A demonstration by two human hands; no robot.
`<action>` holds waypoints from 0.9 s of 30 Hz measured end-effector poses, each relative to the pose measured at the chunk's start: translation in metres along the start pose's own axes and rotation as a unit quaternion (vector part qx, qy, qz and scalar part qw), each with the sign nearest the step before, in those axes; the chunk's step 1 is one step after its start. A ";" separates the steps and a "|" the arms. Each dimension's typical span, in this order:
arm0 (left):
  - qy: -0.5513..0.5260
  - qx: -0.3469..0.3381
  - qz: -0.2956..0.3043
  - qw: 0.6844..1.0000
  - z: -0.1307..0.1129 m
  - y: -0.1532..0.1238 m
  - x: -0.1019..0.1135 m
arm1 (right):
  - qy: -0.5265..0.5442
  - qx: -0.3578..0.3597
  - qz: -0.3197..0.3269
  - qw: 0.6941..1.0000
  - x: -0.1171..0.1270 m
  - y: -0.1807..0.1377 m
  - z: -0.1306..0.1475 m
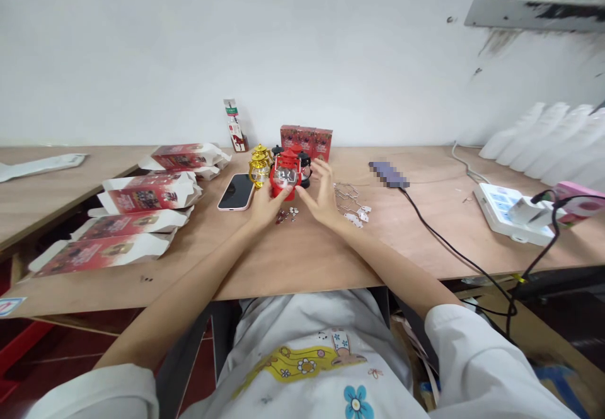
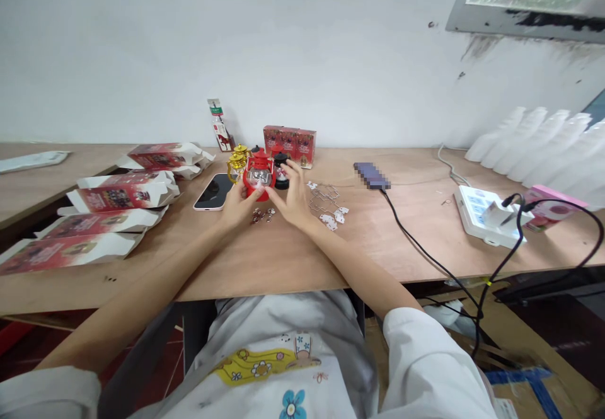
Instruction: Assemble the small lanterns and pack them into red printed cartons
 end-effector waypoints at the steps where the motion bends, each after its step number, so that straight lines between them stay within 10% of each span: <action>1: -0.009 -0.013 0.018 1.000 -0.004 -0.004 -0.004 | 0.041 -0.052 -0.008 0.998 -0.002 -0.002 -0.011; 6: 0.018 -0.050 0.100 0.994 -0.013 -0.013 -0.022 | 0.203 -0.194 0.044 0.959 -0.026 -0.016 -0.039; 11: 0.069 -0.002 0.125 0.990 0.004 -0.003 -0.020 | 0.082 -0.217 0.042 0.972 -0.012 -0.023 -0.058; 21: 0.353 -0.097 -0.082 0.927 -0.044 -0.001 0.040 | -0.099 -0.202 -0.004 0.974 0.005 -0.032 -0.066; 27: 0.382 0.124 -0.335 0.853 -0.028 -0.008 0.149 | -0.180 -0.043 -0.062 0.981 0.022 -0.015 -0.022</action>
Point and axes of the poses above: each hand's wrist, its own y-axis towards the middle knuckle, its own x-axis out of the back of the hand, z = x × y, the point moved 9 cm from there along y, towards the middle knuckle, and after that the axes turned 13 degrees about x, right-handed, at the moved point
